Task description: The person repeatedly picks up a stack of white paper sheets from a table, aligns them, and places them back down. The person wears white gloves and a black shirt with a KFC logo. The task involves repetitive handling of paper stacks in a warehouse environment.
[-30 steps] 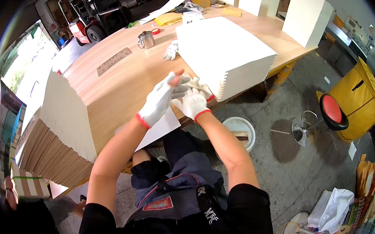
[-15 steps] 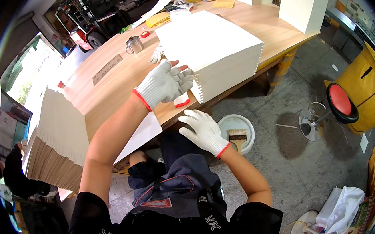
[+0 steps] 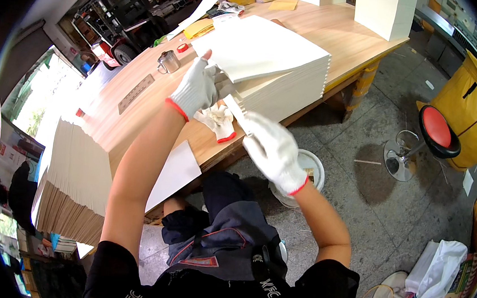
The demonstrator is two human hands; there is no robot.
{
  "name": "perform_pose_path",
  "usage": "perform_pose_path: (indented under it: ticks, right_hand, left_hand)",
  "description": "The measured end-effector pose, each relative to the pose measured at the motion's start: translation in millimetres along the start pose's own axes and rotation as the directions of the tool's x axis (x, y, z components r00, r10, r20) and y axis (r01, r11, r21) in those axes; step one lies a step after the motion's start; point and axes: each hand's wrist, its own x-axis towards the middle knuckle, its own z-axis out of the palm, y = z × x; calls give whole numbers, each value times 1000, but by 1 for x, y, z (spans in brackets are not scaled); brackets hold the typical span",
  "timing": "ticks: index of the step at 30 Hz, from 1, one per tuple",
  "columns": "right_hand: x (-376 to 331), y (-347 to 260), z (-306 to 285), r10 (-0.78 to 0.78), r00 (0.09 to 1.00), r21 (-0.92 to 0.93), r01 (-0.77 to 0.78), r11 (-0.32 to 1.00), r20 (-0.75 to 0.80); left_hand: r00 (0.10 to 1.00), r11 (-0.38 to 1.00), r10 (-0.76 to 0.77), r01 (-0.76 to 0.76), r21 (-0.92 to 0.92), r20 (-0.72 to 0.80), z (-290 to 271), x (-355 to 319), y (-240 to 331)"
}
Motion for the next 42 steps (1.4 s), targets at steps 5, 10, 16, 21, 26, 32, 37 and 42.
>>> perform_pose_path:
  ticks: [5,10,16,21,26,32,37,42]
  right_hand:
    - [44,43,2,-70,989,-388,115,914,129]
    - [72,103,-42,289,902,-791,87,605,320]
    - [93,134,-97,457,868,-416,-495,763,-194]
    - [116,47,-44,748,512,489,-823,288,422]
    - [100,-10,57,555,540,393,-841,371,633]
    - [76,-3,196,405,330,15,-790,613,852]
    - [59,2,226,487,207,-252,-651,716,849]
    - [25,-10,208,294,740,-344,-91,934,604]
  left_hand:
    - [992,998,63,-65,-14,-105,0,22,-8]
    - [999,994,21,-25,-108,-40,-16,41,-11]
    - [983,984,-11,44,-174,185,-66,29,15]
    - [991,993,2,14,-120,131,-185,-16,31]
    - [940,933,320,-291,212,-116,-278,-119,8]
    - [917,937,321,-273,217,-236,-398,-169,-57]
    - [863,849,82,201,489,-498,-397,-169,-74]
    - [625,174,715,274,946,-313,-390,-200,-127]
